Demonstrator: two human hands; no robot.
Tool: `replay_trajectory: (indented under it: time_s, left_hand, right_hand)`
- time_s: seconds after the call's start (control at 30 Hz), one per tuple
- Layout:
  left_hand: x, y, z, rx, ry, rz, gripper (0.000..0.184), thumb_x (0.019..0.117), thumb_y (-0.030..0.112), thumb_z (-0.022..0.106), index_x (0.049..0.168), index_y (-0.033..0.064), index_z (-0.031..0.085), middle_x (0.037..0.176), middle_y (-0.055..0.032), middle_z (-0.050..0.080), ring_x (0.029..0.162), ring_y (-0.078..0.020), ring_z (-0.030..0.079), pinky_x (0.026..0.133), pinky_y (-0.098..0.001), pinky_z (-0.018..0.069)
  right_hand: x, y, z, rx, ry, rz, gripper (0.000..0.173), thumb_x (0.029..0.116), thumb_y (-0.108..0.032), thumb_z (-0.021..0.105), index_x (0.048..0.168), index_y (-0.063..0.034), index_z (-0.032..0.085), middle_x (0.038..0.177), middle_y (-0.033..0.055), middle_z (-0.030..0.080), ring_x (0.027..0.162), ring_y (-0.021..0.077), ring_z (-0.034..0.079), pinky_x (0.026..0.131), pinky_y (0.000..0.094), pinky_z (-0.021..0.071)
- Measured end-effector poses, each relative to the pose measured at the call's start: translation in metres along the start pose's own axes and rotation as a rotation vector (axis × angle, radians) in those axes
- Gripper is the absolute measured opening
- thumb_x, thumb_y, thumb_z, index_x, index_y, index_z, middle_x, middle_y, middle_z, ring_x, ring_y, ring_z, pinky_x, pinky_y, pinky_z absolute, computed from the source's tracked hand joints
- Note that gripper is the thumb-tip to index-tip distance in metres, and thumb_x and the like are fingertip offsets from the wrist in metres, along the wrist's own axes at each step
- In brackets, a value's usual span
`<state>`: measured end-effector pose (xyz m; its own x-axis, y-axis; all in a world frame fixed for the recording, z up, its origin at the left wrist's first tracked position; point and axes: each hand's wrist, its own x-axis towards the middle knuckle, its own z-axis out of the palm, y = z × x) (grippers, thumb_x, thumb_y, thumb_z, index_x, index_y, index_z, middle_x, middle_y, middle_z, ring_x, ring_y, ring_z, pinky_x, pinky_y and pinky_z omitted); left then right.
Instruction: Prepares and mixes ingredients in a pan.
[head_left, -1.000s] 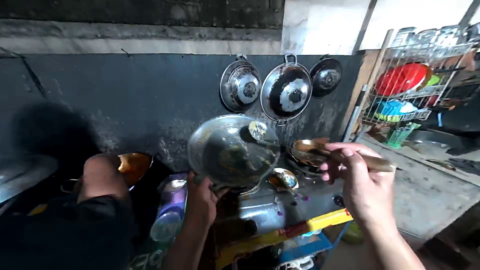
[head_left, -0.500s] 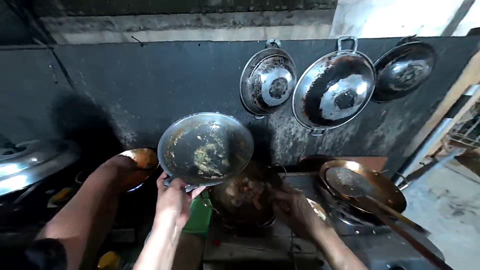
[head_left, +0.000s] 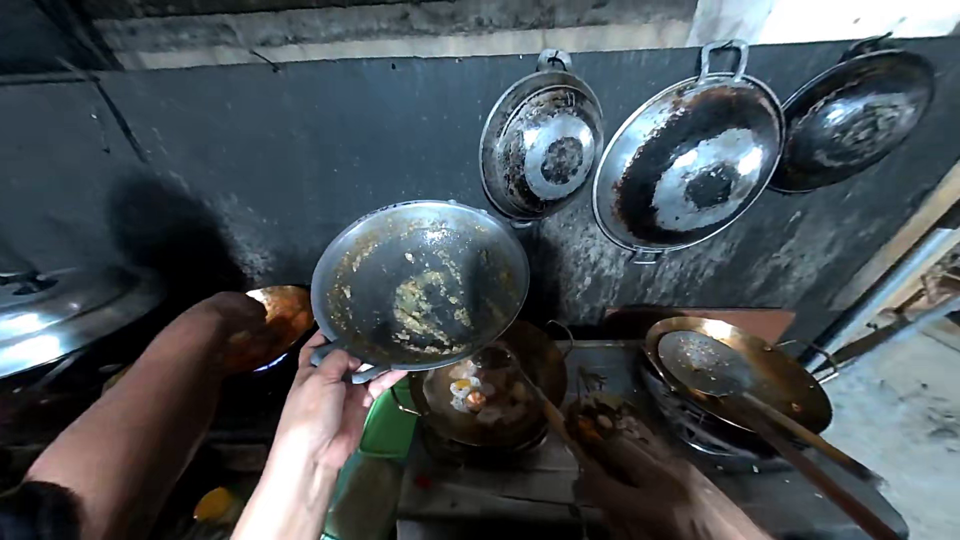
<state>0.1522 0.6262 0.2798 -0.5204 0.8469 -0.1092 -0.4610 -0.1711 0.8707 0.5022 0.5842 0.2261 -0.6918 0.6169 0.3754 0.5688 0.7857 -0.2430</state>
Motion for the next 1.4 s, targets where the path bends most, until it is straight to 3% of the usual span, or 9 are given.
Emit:
replay_trajectory:
  time_s: [0.23,0.4,0.5,0.57,0.73,0.9,1.07,1.27,1.4]
  left_hand:
    - [0.0,0.009,-0.003,0.02,-0.013,-0.015,0.05,0.0999,-0.003,0.041,0.146,0.0165,0.035,0.109,-0.0177,0.064,0.082,-0.0323,0.072,0.067,-0.051,0.0631]
    - [-0.004,0.015,-0.006,0.022,-0.052,-0.037,0.048,0.0993,-0.004,0.041,0.143,0.0155,0.037,0.11,-0.0169,0.063,0.083,-0.0315,0.072,0.068,-0.0502,0.0629]
    - [-0.004,0.017,-0.006,0.032,-0.061,-0.041,0.048,0.0992,-0.004,0.04,0.143,0.0164,0.037,0.108,-0.0156,0.062,0.081,-0.0297,0.071,0.065,-0.0486,0.0629]
    - [-0.004,0.016,-0.007,0.044,-0.063,-0.035,0.046,0.1005,-0.003,0.04,0.142,0.0172,0.038,0.108,-0.0144,0.062,0.082,-0.0288,0.071,0.066,-0.0489,0.0627]
    - [-0.002,0.014,-0.006,0.067,-0.071,-0.02,0.044,0.1025,0.0,0.04,0.142,0.0185,0.04,0.108,-0.0141,0.063,0.08,-0.0279,0.07,0.063,-0.0463,0.0615]
    - [-0.001,0.013,-0.008,0.059,-0.068,-0.039,0.043,0.1029,0.0,0.04,0.142,0.0184,0.039,0.107,-0.0144,0.061,0.079,-0.0274,0.069,0.063,-0.0454,0.0608]
    - [0.002,0.007,-0.01,0.074,-0.081,-0.028,0.045,0.1031,0.001,0.041,0.144,0.0194,0.038,0.105,-0.0133,0.061,0.076,-0.0257,0.068,0.06,-0.043,0.0594]
    - [0.006,0.001,-0.012,0.105,-0.103,-0.013,0.042,0.105,0.005,0.039,0.145,0.0189,0.039,0.104,-0.0139,0.063,0.076,-0.0258,0.068,0.061,-0.0429,0.0596]
    - [0.01,-0.004,-0.011,0.102,-0.1,-0.008,0.04,0.1056,0.007,0.042,0.144,0.0197,0.042,0.101,-0.0138,0.065,0.072,-0.0256,0.068,0.058,-0.0422,0.0592]
  right_hand:
    - [0.003,-0.029,0.022,-0.035,-0.239,-0.063,0.018,0.101,-0.021,0.059,0.108,-0.0087,0.071,0.1,0.0194,0.065,0.089,0.0371,0.067,0.07,0.0499,0.0575]
    - [0.03,-0.008,0.057,-0.109,-0.087,-0.005,0.015,0.0956,-0.02,0.062,0.104,-0.014,0.073,0.101,0.0141,0.067,0.09,0.031,0.07,0.07,0.0458,0.0608]
    - [0.045,0.008,0.046,-0.036,0.015,0.119,0.022,0.0977,-0.024,0.058,0.112,-0.0202,0.074,0.111,0.0088,0.069,0.099,0.0242,0.069,0.08,0.0438,0.0601]
    - [0.054,0.023,0.045,-0.024,0.093,0.197,0.023,0.0958,-0.028,0.06,0.112,-0.0238,0.076,0.107,0.0041,0.07,0.095,0.0183,0.069,0.079,0.041,0.0599]
    - [0.066,0.032,0.058,0.055,0.104,0.415,0.025,0.0967,-0.031,0.061,0.111,-0.0194,0.076,0.106,0.0034,0.071,0.093,0.0172,0.069,0.082,0.0411,0.059]
    - [0.054,0.003,0.066,0.132,0.159,0.337,0.025,0.0992,-0.031,0.057,0.108,-0.0184,0.076,0.102,0.0035,0.071,0.091,0.0147,0.068,0.081,0.0351,0.058]
    - [0.021,-0.035,0.053,-0.133,0.218,0.141,0.02,0.0993,-0.024,0.058,0.11,-0.0234,0.075,0.098,0.0065,0.068,0.083,0.0186,0.069,0.068,0.0352,0.0607]
    - [-0.005,-0.08,0.028,-0.061,-0.066,0.131,0.019,0.1038,-0.021,0.056,0.11,-0.0141,0.072,0.102,0.0143,0.067,0.091,0.0305,0.069,0.073,0.0463,0.0592]
    - [-0.006,-0.065,0.044,-0.097,0.05,0.174,0.016,0.0997,-0.021,0.06,0.106,-0.0166,0.074,0.103,0.011,0.068,0.091,0.0254,0.07,0.075,0.0418,0.061]
